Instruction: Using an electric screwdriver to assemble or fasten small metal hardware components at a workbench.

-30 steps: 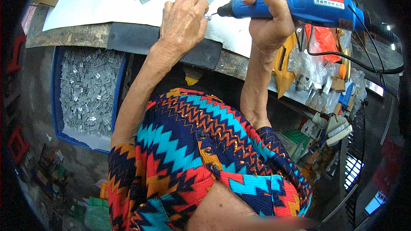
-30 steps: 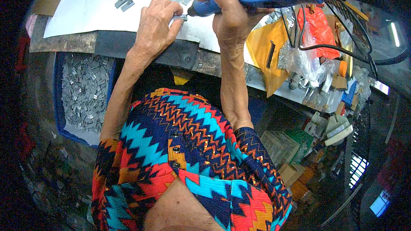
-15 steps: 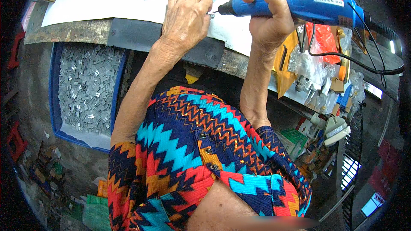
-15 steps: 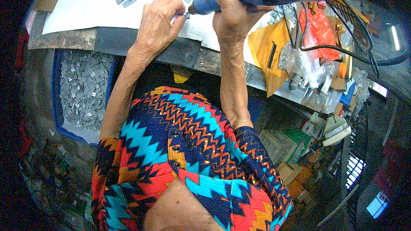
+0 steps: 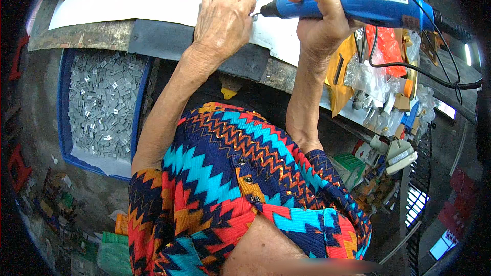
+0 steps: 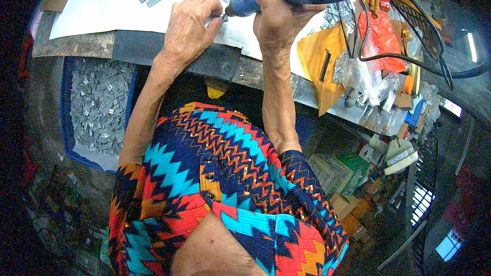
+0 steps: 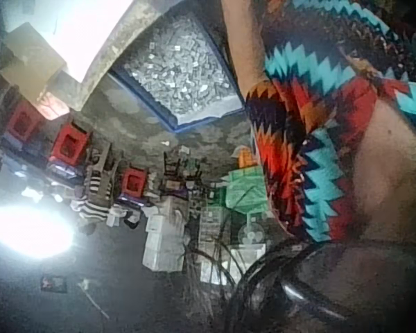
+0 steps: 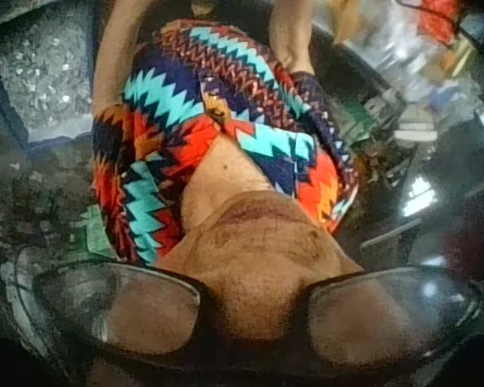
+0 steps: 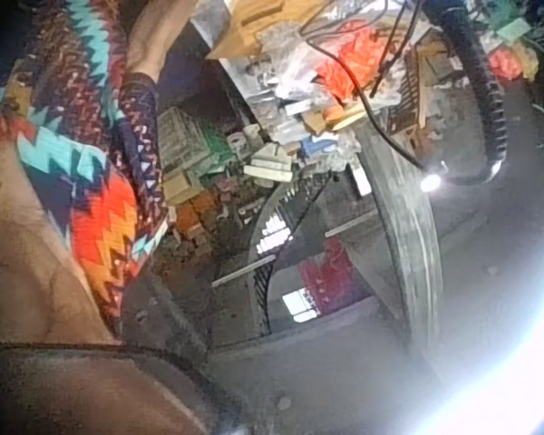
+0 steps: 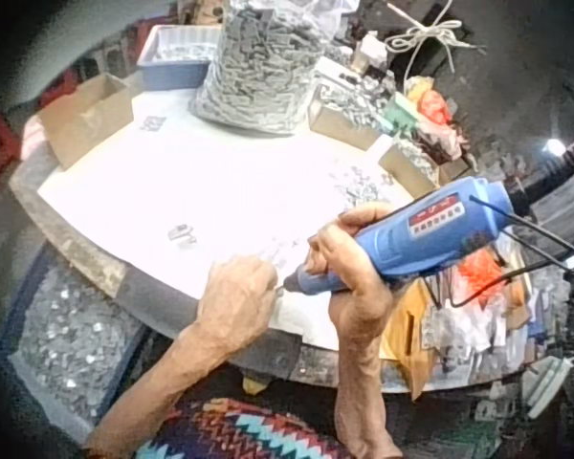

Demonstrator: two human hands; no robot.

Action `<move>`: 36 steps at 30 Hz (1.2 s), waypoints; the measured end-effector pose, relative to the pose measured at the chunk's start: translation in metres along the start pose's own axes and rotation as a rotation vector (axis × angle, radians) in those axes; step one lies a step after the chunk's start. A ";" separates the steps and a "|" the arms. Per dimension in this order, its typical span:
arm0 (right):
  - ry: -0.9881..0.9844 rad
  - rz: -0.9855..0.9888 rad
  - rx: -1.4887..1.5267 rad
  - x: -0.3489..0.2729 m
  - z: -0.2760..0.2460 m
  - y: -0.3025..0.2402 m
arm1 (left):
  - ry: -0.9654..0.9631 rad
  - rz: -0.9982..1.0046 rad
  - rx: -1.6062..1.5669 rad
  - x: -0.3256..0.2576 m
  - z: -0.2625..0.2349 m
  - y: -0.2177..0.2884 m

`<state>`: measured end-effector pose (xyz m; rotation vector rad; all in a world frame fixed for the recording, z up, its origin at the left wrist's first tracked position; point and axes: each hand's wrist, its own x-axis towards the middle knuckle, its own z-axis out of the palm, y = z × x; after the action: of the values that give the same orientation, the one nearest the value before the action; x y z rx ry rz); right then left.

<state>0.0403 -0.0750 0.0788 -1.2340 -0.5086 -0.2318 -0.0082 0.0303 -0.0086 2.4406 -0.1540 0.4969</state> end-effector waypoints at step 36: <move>-0.015 -0.096 -0.169 -0.007 0.010 0.016 | 0.011 0.012 -0.208 0.009 -0.002 -0.002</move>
<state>0.0387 -0.0608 0.0646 -1.3783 -0.5707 -0.3525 0.0000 0.0332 -0.0045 2.2352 -0.2057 0.4745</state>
